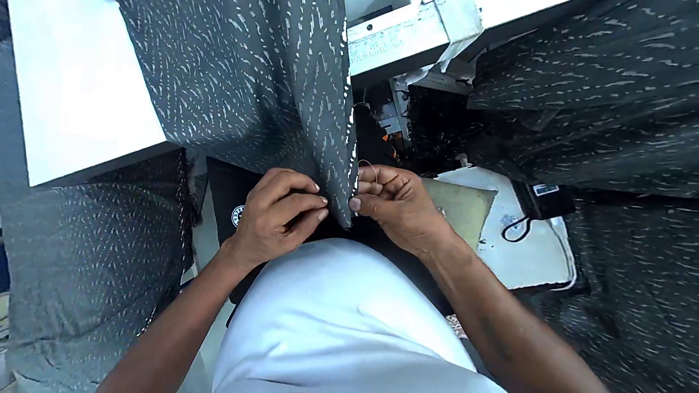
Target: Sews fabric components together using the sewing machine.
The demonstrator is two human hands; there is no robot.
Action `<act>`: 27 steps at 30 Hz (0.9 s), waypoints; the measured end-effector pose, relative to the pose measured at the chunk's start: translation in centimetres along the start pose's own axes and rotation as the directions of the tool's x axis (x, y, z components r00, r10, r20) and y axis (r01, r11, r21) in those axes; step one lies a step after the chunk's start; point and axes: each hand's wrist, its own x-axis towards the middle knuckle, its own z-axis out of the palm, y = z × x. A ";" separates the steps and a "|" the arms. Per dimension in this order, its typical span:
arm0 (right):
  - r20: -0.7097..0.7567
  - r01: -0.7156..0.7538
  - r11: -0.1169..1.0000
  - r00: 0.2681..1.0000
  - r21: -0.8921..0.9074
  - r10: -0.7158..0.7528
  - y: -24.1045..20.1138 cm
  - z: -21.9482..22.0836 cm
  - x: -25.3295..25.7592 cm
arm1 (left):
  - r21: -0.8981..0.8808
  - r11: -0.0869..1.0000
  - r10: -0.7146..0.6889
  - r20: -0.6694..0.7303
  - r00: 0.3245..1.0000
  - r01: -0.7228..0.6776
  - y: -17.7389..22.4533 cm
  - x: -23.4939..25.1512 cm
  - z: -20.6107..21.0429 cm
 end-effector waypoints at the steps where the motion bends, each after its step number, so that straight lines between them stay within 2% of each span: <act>1: -0.005 -0.001 1.000 1.000 0.006 0.001 0.0 0.1 -0.1 | -0.018 1.000 -0.010 0.013 1.000 0.010 0.2 -0.2 0.1; 4: -0.018 -0.031 0.998 0.999 0.048 0.032 0.2 0.5 -0.2 | 0.080 0.997 0.004 0.049 0.999 -0.008 1.0 -0.8 1.5; 7: -0.015 -0.058 0.991 0.998 0.119 0.061 0.4 1.0 0.0 | 0.158 0.986 0.048 -0.001 0.999 -0.047 1.0 -0.6 2.8; 11: -0.011 -0.032 0.991 0.999 0.129 0.033 0.2 1.0 0.1 | 0.020 0.999 0.027 -0.093 0.995 -0.026 1.4 -0.7 2.3; 14: 0.009 -0.040 0.991 0.999 0.131 0.039 0.4 1.1 0.2 | -0.214 0.970 -0.145 -0.149 0.978 0.112 1.7 -0.9 2.1; 16: 0.008 -0.024 0.995 1.000 0.093 0.023 0.6 1.2 0.1 | -0.390 0.883 -0.336 -0.133 0.933 0.262 2.2 -0.8 1.5; 19: -0.020 0.044 0.996 0.999 -0.080 -0.046 0.4 1.3 0.0 | -0.577 0.657 -0.647 -0.103 0.755 0.485 3.1 -0.4 0.3; 20: -0.029 0.062 0.987 0.997 -0.148 -0.067 0.3 1.4 -0.1 | -0.575 0.643 -0.673 -0.108 0.732 0.506 3.6 -0.2 -0.1; 21: -0.031 0.074 0.976 0.996 -0.203 -0.082 0.1 1.6 -0.2 | -0.505 0.709 -0.624 -0.124 0.772 0.492 4.2 0.1 -0.4; 22: -0.023 0.087 0.967 0.995 -0.239 -0.095 -0.1 1.8 -0.4 | -0.377 0.825 -0.502 -0.151 0.851 0.420 4.7 0.4 -0.6; 23: -0.006 0.100 0.960 0.994 -0.260 -0.106 -0.4 2.0 -0.6 | -0.232 0.926 -0.337 -0.143 0.931 0.300 5.2 0.7 -0.8; 24: 0.014 0.112 0.956 0.994 -0.270 -0.113 -0.7 2.1 -0.8 | -0.101 0.979 -0.187 -0.118 0.975 0.175 5.6 0.9 -0.7; 25: 0.031 0.120 0.956 0.993 -0.268 -0.116 -0.8 2.3 -1.1 | -0.004 0.996 -0.084 -0.087 0.993 0.084 5.8 1.0 -0.6; 27: 0.047 0.133 0.958 0.991 -0.256 -0.125 -1.0 2.4 -1.3 | 0.076 0.997 -0.024 -0.045 0.999 0.027 5.8 1.0 -0.3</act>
